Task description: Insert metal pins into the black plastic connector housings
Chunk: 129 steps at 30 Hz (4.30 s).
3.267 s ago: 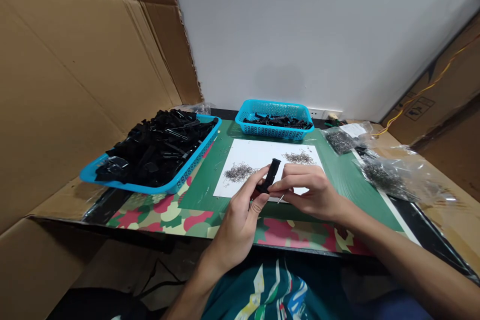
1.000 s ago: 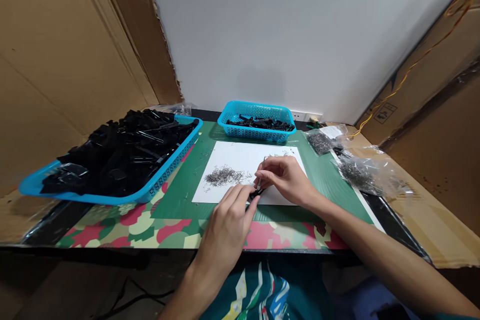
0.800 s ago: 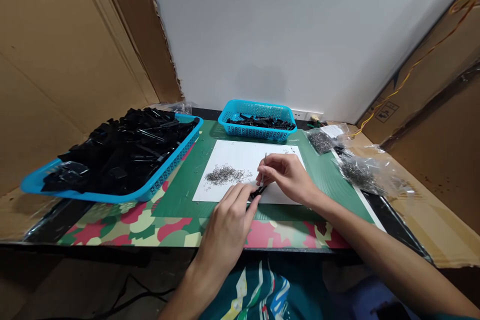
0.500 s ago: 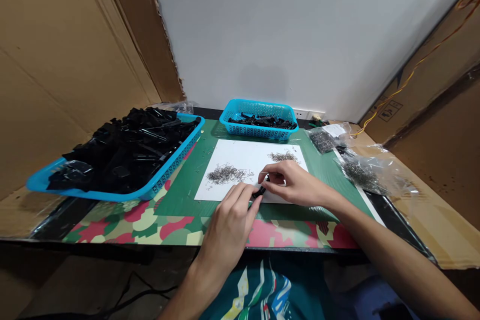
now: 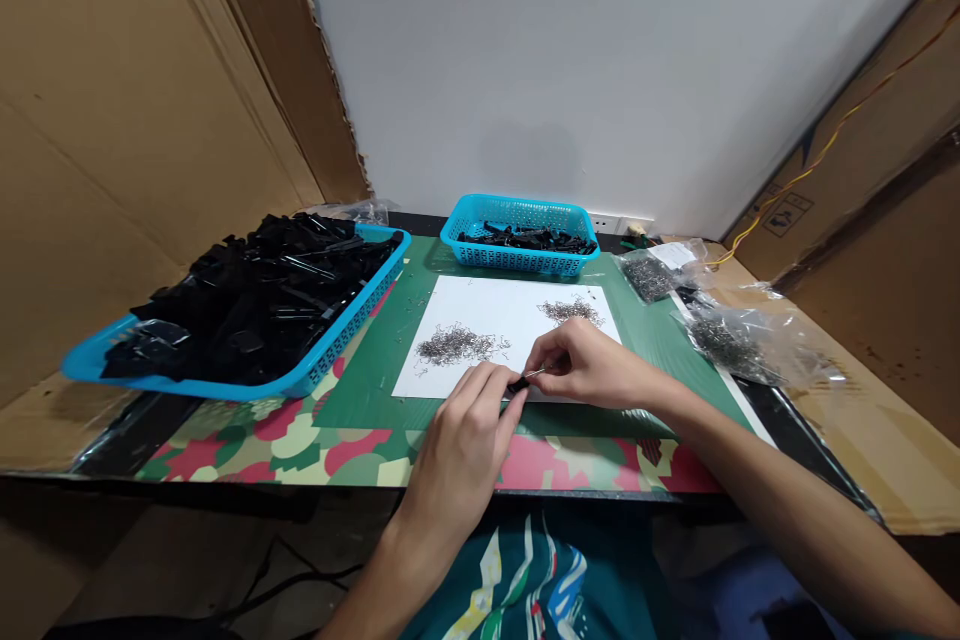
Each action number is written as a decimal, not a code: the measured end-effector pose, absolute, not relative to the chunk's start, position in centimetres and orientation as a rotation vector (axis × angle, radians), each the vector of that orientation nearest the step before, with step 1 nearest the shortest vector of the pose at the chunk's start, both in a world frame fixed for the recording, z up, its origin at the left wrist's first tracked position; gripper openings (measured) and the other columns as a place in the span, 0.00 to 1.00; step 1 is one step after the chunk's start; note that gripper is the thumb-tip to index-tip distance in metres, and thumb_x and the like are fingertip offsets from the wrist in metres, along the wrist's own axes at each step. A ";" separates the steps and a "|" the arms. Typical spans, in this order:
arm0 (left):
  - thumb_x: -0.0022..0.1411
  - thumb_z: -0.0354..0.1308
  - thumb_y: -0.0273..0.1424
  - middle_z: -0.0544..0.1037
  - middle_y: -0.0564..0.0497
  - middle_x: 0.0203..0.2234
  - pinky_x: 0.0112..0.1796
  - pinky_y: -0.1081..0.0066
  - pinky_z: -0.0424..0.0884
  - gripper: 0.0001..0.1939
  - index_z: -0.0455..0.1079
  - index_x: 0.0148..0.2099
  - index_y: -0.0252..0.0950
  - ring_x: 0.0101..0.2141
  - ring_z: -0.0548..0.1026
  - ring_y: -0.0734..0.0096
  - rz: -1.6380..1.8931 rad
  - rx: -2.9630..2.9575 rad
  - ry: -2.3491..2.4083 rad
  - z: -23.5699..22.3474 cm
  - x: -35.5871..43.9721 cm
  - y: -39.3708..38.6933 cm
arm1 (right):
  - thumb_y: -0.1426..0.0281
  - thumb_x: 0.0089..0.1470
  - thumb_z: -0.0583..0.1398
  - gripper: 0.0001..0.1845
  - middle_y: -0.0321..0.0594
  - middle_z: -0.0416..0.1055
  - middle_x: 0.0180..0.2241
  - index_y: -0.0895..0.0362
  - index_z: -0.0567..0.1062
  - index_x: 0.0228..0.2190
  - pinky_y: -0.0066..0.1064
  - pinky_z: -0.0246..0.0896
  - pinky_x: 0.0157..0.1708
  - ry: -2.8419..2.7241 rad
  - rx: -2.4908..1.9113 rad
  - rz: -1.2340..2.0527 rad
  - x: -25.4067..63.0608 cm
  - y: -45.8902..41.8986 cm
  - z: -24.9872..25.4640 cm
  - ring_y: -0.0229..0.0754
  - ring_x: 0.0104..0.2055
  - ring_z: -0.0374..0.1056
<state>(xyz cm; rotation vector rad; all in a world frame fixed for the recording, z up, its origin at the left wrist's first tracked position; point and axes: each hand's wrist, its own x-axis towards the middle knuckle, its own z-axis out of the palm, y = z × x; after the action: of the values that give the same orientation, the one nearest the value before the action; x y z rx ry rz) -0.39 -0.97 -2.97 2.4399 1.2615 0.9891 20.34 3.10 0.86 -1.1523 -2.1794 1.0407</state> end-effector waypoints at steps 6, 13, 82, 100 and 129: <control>0.73 0.57 0.24 0.76 0.49 0.40 0.41 0.63 0.73 0.05 0.68 0.47 0.39 0.42 0.77 0.60 0.981 2.431 1.282 -3.0 -0.3 -1.0 | 0.76 0.50 0.63 0.05 0.34 0.73 0.21 0.63 0.81 0.30 0.23 0.52 0.21 -2.044 -1.197 1.160 20.0 3.0 0.7 0.32 0.23 0.62; 0.73 0.56 0.23 0.76 0.49 0.40 0.42 0.63 0.73 0.05 0.68 0.47 0.39 0.42 0.77 0.60 0.969 2.421 1.295 -3.0 -0.4 -1.1 | 0.76 0.48 0.64 0.03 0.35 0.74 0.21 0.62 0.80 0.26 0.23 0.54 0.22 -1.952 -1.189 1.212 19.5 2.9 0.3 0.33 0.23 0.63; 0.74 0.56 0.26 0.79 0.49 0.42 0.41 0.63 0.74 0.06 0.70 0.50 0.38 0.42 0.80 0.60 1.041 2.424 1.332 -3.1 -0.2 -1.1 | 0.64 0.67 0.61 0.12 0.41 0.80 0.31 0.58 0.78 0.35 0.33 0.70 0.38 -1.719 -0.999 0.798 19.5 3.7 -0.3 0.42 0.34 0.77; 0.74 0.54 0.29 0.80 0.49 0.50 0.48 0.64 0.74 0.10 0.72 0.54 0.41 0.49 0.80 0.62 1.197 2.212 1.347 -0.9 -1.8 0.7 | 0.57 0.64 0.63 0.18 0.43 0.78 0.33 0.59 0.83 0.37 0.31 0.58 0.32 -1.930 -1.180 0.697 25.0 6.4 1.2 0.41 0.33 0.67; 0.65 0.55 0.34 0.85 0.40 0.44 0.44 0.58 0.69 0.19 0.82 0.52 0.39 0.43 0.82 0.44 0.461 2.632 2.149 5.0 -17.6 7.4 | 0.57 0.65 0.54 0.24 0.44 0.76 0.25 0.60 0.84 0.42 0.36 0.58 0.30 -2.066 -1.553 0.178 33.3 8.8 -2.8 0.46 0.25 0.66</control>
<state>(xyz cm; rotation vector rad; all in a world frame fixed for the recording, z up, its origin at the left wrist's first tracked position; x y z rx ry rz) -17.58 7.41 4.98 2.6325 2.1490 0.4607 33.29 8.84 -2.82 -1.5532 -2.0664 0.1781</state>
